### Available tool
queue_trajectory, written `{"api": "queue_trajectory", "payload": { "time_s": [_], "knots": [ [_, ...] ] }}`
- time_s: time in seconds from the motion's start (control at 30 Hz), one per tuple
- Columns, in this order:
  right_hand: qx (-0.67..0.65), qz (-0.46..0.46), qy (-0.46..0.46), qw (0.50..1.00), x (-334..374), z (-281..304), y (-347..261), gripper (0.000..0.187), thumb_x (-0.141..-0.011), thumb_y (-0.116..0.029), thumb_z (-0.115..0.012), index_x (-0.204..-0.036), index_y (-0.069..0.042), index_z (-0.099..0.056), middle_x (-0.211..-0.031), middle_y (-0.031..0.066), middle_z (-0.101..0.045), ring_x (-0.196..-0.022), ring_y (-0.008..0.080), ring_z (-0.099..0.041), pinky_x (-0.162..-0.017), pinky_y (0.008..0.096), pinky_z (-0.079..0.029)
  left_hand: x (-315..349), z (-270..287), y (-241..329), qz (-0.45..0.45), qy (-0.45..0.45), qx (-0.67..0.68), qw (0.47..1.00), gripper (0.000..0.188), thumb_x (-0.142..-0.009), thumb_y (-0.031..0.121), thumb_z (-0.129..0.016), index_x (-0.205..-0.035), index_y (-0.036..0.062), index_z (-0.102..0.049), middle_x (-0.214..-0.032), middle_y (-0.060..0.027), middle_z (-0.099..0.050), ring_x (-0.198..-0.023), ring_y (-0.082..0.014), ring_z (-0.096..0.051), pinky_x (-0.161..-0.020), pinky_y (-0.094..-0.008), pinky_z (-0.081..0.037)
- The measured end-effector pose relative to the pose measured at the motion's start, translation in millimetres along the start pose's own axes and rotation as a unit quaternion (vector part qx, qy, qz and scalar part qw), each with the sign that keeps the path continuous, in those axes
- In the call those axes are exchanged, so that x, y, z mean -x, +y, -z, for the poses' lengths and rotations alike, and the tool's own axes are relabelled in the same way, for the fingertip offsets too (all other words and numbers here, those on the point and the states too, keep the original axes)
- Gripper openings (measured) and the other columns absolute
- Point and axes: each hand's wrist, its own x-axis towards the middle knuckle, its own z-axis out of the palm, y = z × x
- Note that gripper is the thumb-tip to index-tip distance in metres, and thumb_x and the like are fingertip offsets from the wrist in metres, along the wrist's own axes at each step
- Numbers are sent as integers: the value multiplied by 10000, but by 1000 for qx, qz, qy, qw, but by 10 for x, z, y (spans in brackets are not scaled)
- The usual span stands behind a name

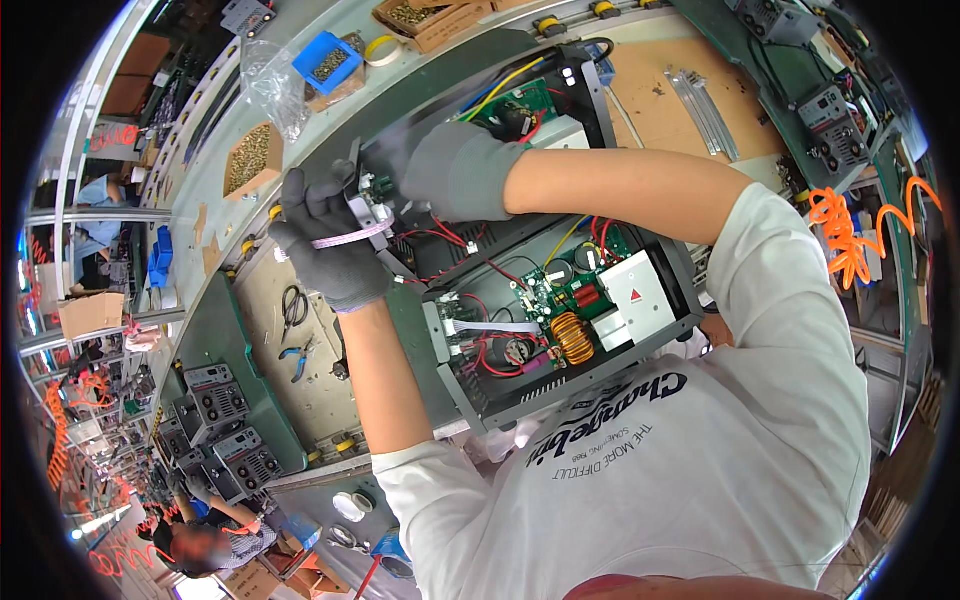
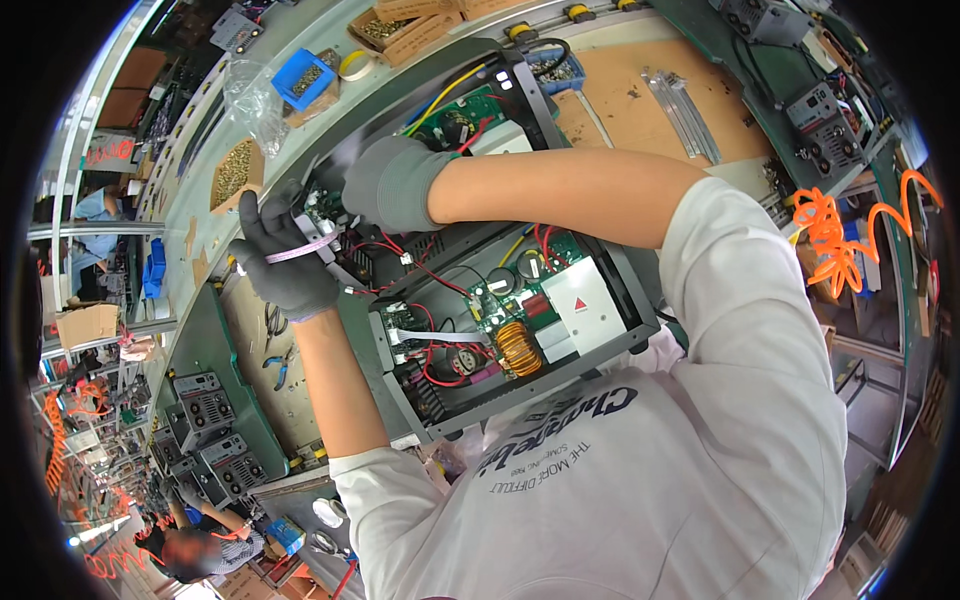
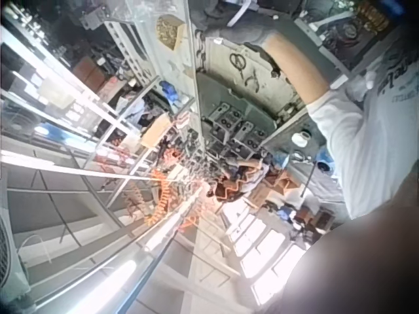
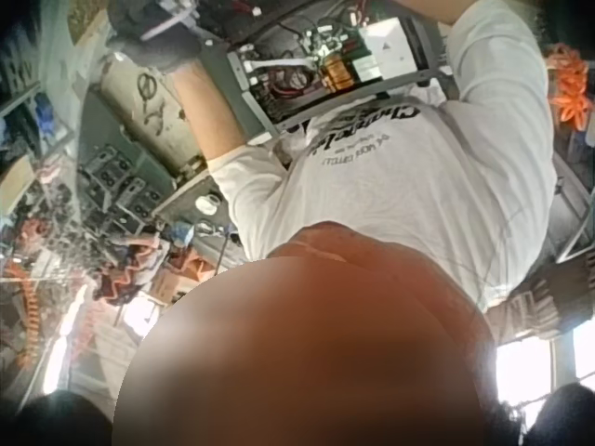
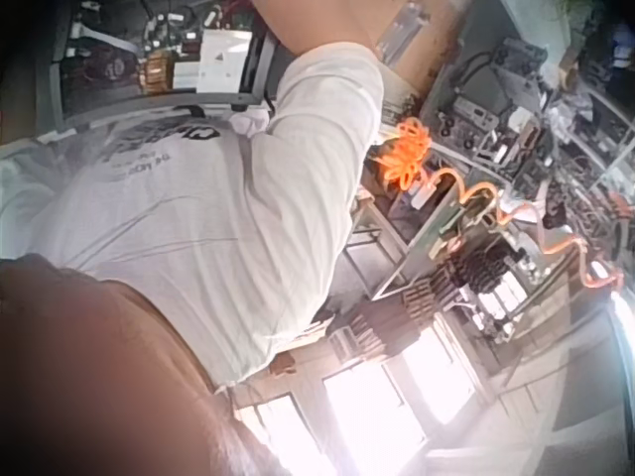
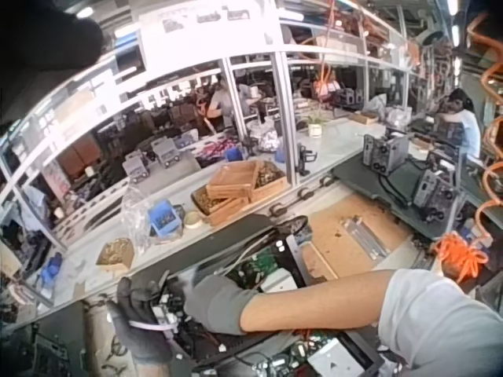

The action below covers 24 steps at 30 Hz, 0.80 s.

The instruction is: Assembling internal components, wiring, and housing of an electronic power inverter at a factory workstation.

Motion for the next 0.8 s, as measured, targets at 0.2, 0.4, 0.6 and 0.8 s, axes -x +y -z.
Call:
{"api": "queue_trajectory", "payload": {
  "time_s": [0.2, 0.4, 0.6, 0.8],
  "knots": [
    [8, 24, 49, 998, -18, -231, -64, 152, -859, -204, -625, -885, -127, -753, -787, 119, -719, -805, 345, -719, -698, 477, -559, -10, 45, -40, -6, 18, -10, 1000, 711, -1048, 635, -318, -1356, 36, -545, -1005, -139, -720, -1168, -365, -616, -1089, -520, -409],
    [43, -1, 76, 996, -4, -292, -70, 141, -854, -183, -624, -889, -127, -749, -758, 103, -712, -777, 324, -717, -694, 480, -551, -8, 114, -106, 6, 31, 2, 999, 737, -1034, 652, -332, -1380, 33, -533, -996, -131, -721, -1169, -366, -618, -1075, -522, -432],
    [72, 15, 92, 993, -18, -329, -67, 138, -846, -186, -630, -880, -127, -751, -742, 87, -710, -756, 302, -716, -672, 453, -543, -19, 145, -110, -2, 26, 0, 1000, 697, -1054, 612, -314, -1371, 43, -561, -1000, -114, -724, -1158, -377, -631, -1074, -522, -441],
    [85, 19, 115, 990, -4, -417, -39, 112, -827, -197, -643, -817, -145, -741, -760, 67, -713, -774, 272, -713, -681, 431, -535, -28, 112, -119, -9, 33, -8, 999, 682, -1057, 602, -317, -1360, 48, -575, -988, -111, -726, -1152, -373, -641, -1077, -521, -444]
  ]
}}
